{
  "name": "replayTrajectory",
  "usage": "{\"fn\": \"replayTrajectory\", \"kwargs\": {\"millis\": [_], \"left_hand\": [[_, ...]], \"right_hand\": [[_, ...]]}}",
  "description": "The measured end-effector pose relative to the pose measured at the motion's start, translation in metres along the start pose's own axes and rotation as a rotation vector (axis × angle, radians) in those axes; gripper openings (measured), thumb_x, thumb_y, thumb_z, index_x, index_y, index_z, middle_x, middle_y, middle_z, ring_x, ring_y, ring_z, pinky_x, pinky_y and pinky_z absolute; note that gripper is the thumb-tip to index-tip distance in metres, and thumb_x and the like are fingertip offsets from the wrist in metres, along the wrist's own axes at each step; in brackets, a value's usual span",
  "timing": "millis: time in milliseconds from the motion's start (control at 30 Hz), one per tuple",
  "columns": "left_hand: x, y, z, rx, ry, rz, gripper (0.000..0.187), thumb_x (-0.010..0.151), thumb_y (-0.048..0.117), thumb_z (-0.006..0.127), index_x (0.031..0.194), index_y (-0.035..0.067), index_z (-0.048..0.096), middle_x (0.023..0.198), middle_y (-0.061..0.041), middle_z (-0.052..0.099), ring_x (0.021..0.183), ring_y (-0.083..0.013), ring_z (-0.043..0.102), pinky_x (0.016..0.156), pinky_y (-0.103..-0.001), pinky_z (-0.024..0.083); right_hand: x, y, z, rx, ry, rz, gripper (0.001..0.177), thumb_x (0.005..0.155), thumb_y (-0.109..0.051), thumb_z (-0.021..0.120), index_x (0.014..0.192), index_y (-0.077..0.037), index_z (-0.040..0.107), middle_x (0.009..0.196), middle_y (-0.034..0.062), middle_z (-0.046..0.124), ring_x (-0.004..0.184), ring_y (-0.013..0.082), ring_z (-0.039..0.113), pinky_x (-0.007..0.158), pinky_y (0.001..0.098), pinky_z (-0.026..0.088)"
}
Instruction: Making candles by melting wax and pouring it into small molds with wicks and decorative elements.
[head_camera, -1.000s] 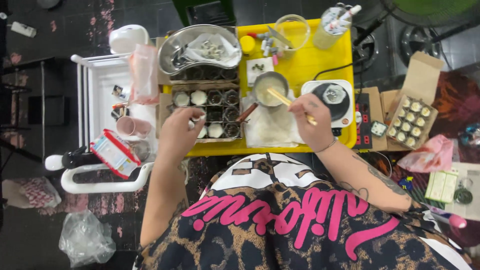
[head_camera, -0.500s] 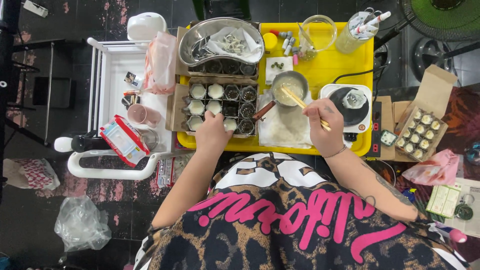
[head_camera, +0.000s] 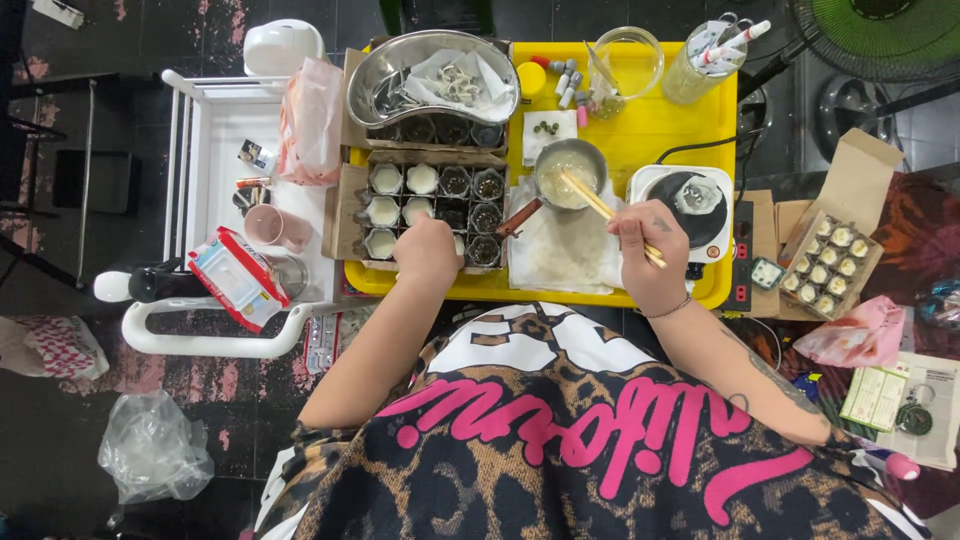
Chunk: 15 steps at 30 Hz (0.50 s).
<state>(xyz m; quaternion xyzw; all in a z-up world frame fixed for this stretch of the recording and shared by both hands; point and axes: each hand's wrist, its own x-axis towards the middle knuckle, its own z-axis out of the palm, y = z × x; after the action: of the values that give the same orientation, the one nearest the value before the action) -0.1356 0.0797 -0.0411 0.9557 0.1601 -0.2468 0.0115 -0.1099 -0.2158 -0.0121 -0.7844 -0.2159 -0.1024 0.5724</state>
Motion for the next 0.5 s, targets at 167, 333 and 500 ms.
{"fn": "replayTrajectory", "kwargs": {"millis": [167,333,500], "left_hand": [[0.000,-0.009,0.000,0.000,0.012,0.064,0.056,0.070,0.045,0.091,0.104,0.004,0.074,0.114,-0.011,0.059,0.093,-0.0299,0.071,0.074,-0.041,0.060],[-0.001,-0.014,0.000,-0.011,0.045,0.117,0.054,0.070,0.047,0.090,0.097,0.003,0.076,0.112,-0.013,0.058,0.092,-0.0304,0.071,0.076,-0.041,0.059],[-0.004,-0.015,-0.003,-0.013,0.082,0.172,0.054,0.069,0.049,0.089,0.095,0.003,0.076,0.111,-0.013,0.059,0.090,-0.0298,0.071,0.077,-0.040,0.058]], "right_hand": [[-0.004,0.004,-0.002,-0.005,-0.004,0.011,0.028,0.113,-0.019,0.055,0.095,0.000,0.065,0.095,0.0101,0.065,0.085,0.0183,0.061,0.078,0.0283,0.050],[-0.006,0.008,-0.002,-0.022,-0.011,0.009,0.029,0.114,-0.019,0.054,0.095,0.000,0.065,0.096,0.0096,0.065,0.086,0.0166,0.062,0.077,0.0275,0.050],[-0.010,0.009,-0.004,0.000,0.002,0.046,0.028,0.112,-0.017,0.055,0.094,0.001,0.066,0.096,0.0103,0.065,0.084,0.0172,0.060,0.077,0.0279,0.049]]}}
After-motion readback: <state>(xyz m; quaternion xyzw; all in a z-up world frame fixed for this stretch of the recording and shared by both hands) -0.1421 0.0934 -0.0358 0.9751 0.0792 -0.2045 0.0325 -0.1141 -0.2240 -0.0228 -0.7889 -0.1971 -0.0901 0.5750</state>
